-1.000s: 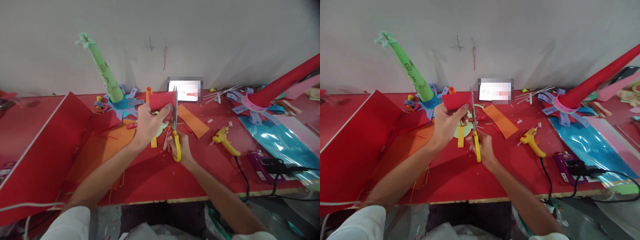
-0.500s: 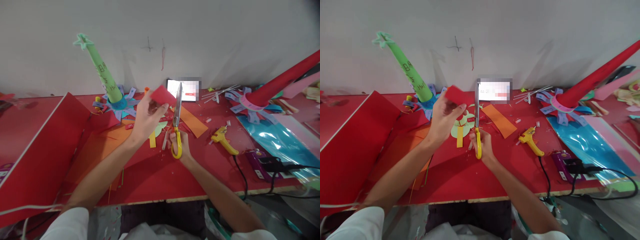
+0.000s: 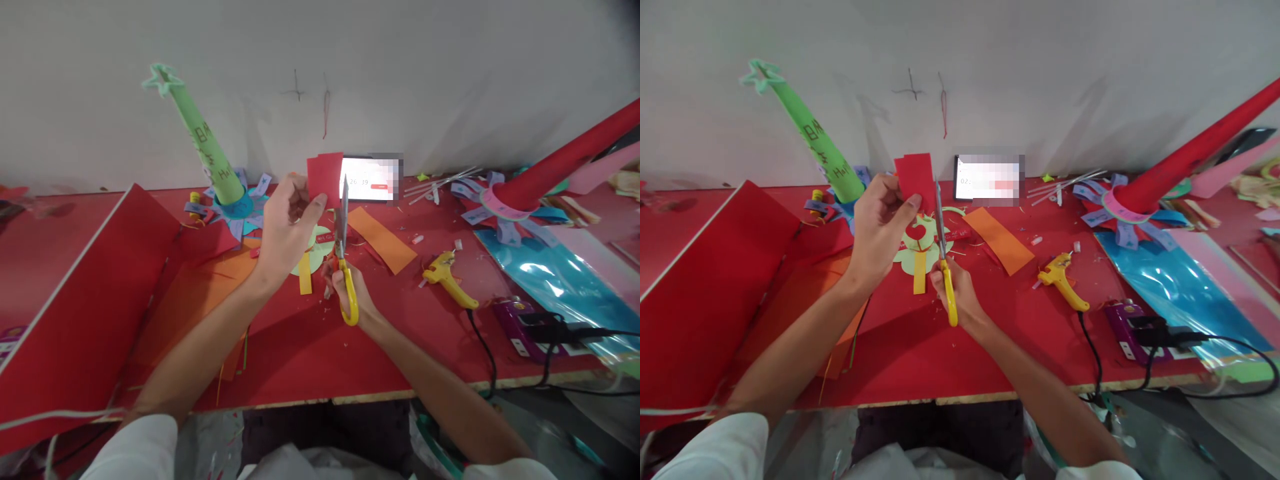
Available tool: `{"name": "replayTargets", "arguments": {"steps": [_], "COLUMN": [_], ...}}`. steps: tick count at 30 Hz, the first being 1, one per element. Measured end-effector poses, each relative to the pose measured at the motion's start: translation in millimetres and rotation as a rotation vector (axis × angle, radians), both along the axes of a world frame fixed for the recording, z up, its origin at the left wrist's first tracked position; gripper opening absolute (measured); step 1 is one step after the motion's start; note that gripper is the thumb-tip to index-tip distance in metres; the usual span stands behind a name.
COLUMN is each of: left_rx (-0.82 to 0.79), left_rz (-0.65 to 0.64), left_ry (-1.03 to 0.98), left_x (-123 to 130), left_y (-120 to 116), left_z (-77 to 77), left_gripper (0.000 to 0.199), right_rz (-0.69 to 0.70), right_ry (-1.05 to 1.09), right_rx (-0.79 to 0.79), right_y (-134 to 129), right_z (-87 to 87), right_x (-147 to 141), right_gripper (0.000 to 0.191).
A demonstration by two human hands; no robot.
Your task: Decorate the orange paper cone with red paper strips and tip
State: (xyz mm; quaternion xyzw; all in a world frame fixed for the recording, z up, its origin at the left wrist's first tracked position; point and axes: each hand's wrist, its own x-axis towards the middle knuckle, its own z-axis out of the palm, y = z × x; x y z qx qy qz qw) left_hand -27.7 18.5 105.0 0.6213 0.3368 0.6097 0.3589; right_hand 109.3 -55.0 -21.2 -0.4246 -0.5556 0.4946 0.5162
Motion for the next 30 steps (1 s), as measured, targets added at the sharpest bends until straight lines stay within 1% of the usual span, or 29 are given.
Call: {"name": "replayTargets", "arguments": {"steps": [4, 7, 14, 17, 22, 25, 30], "left_rx": [0.052, 0.047, 0.057, 0.074, 0.151, 0.179, 0.215], "left_rz": [0.032, 0.041, 0.024, 0.046, 0.111, 0.128, 0.151], "left_ry": [0.033, 0.069, 0.243, 0.237, 0.220, 0.254, 0.301], "left_x": [-1.5, -0.5, 0.2, -1.4, -4.5, -5.3, -4.7], "left_y": [-0.9, -2.3, -4.6, -2.2, 2.6, 2.7, 1.1], "left_z": [3.0, 3.4, 1.4, -1.1, -3.9, -3.7, -2.1], "left_gripper": [0.038, 0.040, 0.043, 0.039, 0.035, 0.031, 0.022], "right_rz": [-0.002, 0.006, 0.006, 0.007, 0.018, 0.024, 0.006], "right_ry": [-0.020, -0.014, 0.025, -0.005, -0.104, -0.107, -0.096], "right_rx": [0.030, 0.032, 0.001, 0.019, 0.028, 0.019, 0.001], "right_y": [-0.9, -1.3, -1.5, -1.6, -4.0, -4.9, -3.7], "right_z": [4.4, 5.7, 4.2, 6.1, 14.7, 18.0, 16.9], "right_x": [1.7, 2.1, 2.9, 3.2, 3.9, 4.0, 4.0], "right_gripper": [0.072, 0.072, 0.071, 0.071, 0.074, 0.074, 0.075]}}
